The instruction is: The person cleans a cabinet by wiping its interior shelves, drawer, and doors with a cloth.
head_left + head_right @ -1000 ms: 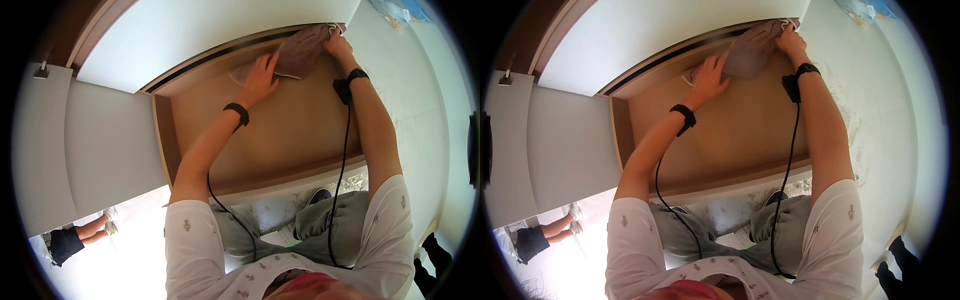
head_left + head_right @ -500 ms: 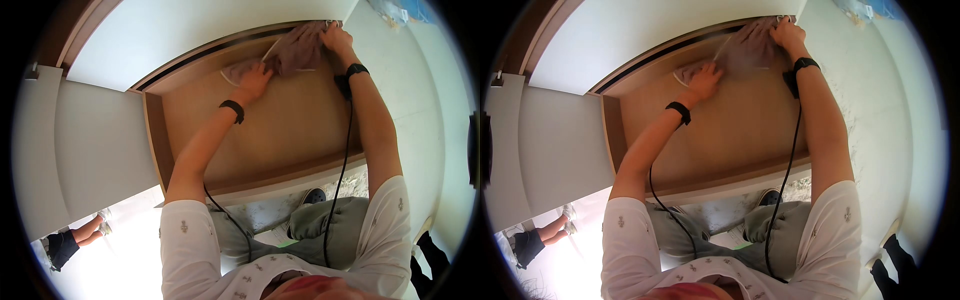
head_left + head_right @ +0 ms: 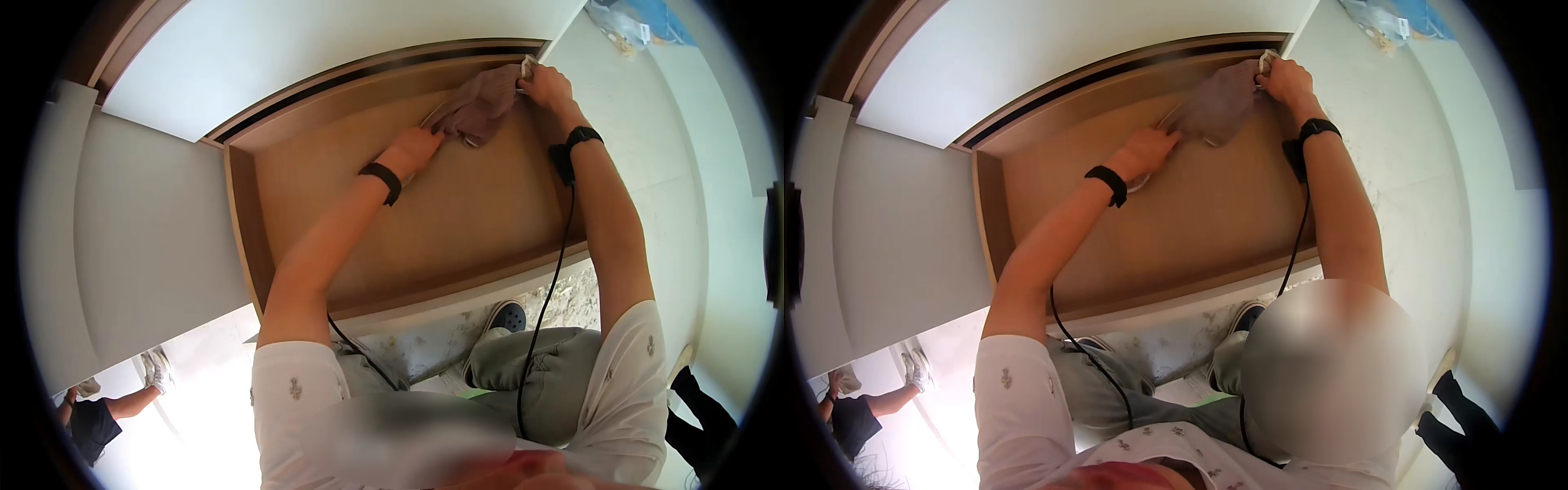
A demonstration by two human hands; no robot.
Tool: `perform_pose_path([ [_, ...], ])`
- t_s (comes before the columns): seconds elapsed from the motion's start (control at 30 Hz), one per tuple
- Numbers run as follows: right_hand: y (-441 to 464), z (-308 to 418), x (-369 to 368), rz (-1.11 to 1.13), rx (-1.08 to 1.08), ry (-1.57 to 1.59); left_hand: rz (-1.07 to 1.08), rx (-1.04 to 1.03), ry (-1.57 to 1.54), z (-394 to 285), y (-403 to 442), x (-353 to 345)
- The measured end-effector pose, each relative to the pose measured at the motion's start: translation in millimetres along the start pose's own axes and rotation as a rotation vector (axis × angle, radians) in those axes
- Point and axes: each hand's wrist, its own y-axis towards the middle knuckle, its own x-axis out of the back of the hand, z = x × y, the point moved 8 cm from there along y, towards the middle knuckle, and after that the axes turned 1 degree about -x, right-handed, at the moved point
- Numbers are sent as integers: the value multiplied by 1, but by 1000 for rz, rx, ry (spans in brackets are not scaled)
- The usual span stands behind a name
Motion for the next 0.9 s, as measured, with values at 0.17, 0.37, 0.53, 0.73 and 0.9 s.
perform_pose_path([
  [0.17, 20, 37, -27, 46, 197, 24, -17, -36, -150, 18, -37, -16],
  [0.37, -18, 165, -34, 533, 697, -265, 146, 162, 95, 72, -87, 3],
  [0.53, -60, 259, -5, 329, 646, -12, -10, 522, 422, 152, -120, 63],
  [0.73, -111, 348, 37, -160, 1129, 170, -188, 705, 626, 177, -182, 131],
  [0.9, -134, 370, 6, 2, 1046, 167, 57, 773, 234, 197, -205, 69],
])
